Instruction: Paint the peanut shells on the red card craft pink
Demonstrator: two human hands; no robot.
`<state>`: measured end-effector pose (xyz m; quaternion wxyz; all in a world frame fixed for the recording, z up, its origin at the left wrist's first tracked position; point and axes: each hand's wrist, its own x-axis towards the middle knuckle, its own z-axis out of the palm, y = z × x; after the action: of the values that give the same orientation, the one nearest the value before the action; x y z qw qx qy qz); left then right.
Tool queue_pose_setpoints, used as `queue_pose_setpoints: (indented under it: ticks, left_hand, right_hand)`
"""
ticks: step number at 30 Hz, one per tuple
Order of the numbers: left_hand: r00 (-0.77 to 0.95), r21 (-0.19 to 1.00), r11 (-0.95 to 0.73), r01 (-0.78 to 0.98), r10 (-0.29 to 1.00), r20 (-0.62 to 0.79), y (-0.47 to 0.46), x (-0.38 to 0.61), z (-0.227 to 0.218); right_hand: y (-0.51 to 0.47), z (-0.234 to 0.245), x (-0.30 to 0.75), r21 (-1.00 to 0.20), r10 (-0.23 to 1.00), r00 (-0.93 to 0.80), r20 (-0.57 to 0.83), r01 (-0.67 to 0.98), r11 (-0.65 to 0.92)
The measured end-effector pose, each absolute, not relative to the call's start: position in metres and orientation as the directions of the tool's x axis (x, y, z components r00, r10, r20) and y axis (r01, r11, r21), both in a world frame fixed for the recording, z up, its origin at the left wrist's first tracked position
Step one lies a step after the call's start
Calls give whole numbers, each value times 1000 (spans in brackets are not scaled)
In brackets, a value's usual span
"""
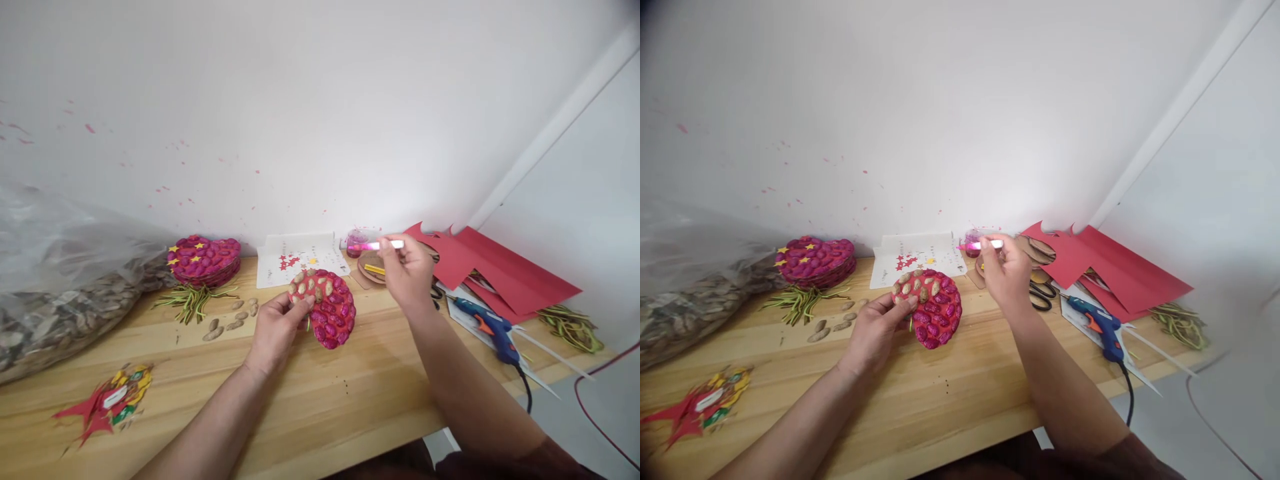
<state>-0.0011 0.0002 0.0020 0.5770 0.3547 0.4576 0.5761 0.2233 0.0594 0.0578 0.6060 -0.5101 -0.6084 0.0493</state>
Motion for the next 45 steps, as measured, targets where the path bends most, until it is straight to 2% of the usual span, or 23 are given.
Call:
queue_pose_setpoints:
  ticks: [3, 5, 6, 13, 18, 33, 40, 45]
  left_hand:
    - [-79, 941, 85, -327, 990, -117, -1, 0, 4]
    - [-80, 946, 83, -313, 990, -113, -2, 0, 6]
    - [-80, 949, 80, -306, 991, -110, -2, -1, 6]
    - [-88, 968, 26, -249, 995, -49, 0, -4, -1]
    - [-88, 975, 14, -224, 995, -34, 2, -5, -3]
    - [-74, 967, -14, -255, 997, -5, 4, -5, -8]
    - [-87, 964, -12, -266, 996, -11, 1, -4, -2]
    - [-91, 961, -47, -274, 996, 23, 2, -4, -4]
  right_hand:
    - [95, 74, 240, -642, 689, 281, 668, 686, 343]
    - [120, 81, 246, -558, 759, 260, 598, 814, 161]
    - [131, 83, 248, -537, 784, 245, 570, 834, 130]
    - [172, 72, 232, -416, 901, 190, 391, 909, -11]
    - [181, 64, 226, -373, 937, 200, 285, 924, -84]
    - [172, 70, 232, -423, 918, 188, 351, 906, -24]
    - [160, 72, 242, -564, 850, 278, 448, 826, 27]
    - [113, 76, 235, -674, 784, 284, 552, 705, 219]
